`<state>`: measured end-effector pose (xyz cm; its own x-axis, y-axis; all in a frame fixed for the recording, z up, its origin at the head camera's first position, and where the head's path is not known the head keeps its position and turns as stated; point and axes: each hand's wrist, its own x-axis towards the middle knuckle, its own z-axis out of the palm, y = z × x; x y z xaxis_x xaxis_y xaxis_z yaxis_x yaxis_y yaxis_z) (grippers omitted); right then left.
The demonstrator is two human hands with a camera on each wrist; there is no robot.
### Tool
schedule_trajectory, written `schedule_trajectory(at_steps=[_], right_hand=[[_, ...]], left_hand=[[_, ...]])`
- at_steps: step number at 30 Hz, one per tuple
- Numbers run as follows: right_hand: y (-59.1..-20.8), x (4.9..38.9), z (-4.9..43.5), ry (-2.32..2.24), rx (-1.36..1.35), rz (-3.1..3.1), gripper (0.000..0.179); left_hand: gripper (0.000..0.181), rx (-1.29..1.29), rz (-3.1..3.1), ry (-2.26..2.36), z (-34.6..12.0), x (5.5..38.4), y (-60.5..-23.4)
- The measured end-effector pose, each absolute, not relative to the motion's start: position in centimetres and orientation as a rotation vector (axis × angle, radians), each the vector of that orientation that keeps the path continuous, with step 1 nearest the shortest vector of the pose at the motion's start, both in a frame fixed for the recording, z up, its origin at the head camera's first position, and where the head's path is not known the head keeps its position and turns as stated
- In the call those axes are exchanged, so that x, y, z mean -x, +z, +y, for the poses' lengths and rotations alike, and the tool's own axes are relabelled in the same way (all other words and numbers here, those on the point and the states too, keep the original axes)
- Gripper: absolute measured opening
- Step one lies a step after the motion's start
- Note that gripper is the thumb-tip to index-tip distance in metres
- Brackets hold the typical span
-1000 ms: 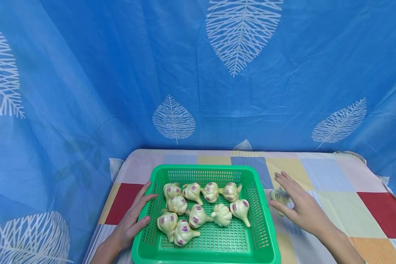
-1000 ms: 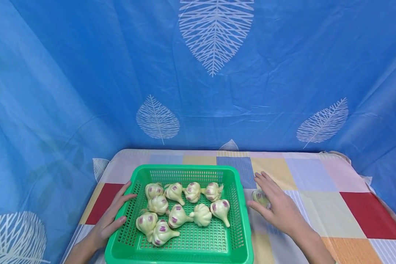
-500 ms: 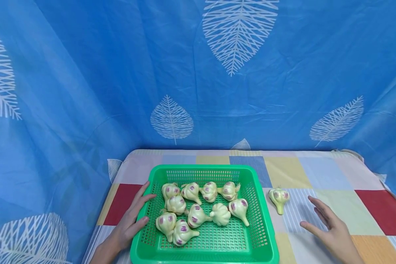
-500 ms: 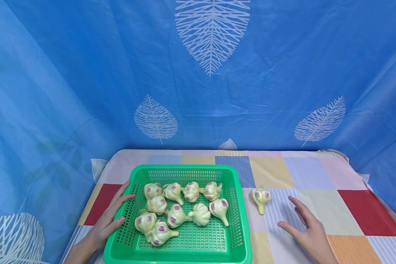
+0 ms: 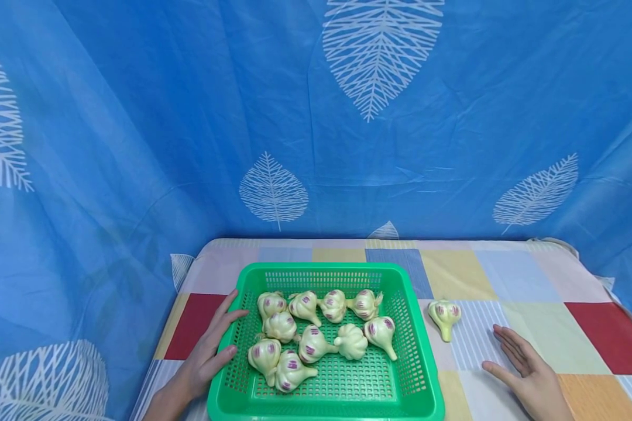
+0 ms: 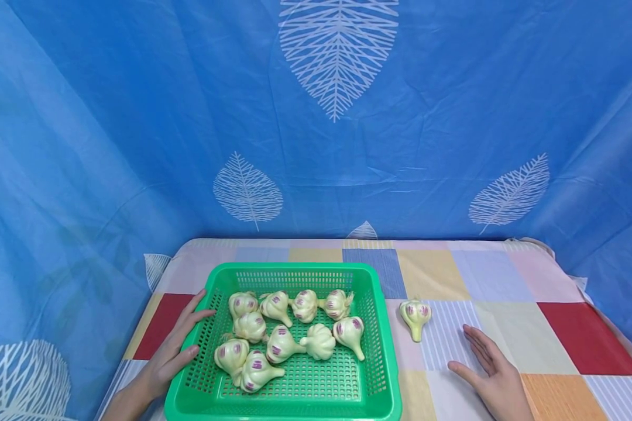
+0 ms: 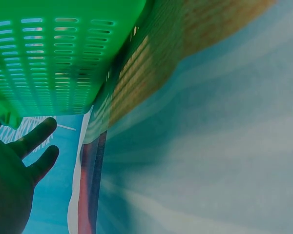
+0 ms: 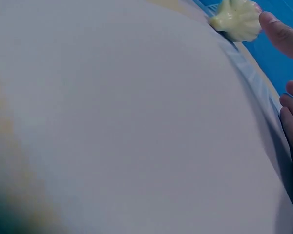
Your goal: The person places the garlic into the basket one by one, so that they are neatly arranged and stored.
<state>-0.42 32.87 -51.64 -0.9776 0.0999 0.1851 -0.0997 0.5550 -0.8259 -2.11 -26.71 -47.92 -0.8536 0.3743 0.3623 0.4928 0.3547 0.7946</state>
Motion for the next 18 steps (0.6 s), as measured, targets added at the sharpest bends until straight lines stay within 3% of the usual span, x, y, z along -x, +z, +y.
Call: schedule_trajectory(at_steps=[18], right_hand=[[-51.7,7.0,30.8,1.624,-0.387,-2.529,0.082]], left_hand=[[0.058,0.822,-2.458,-1.518,-26.6,2.1,-47.8]])
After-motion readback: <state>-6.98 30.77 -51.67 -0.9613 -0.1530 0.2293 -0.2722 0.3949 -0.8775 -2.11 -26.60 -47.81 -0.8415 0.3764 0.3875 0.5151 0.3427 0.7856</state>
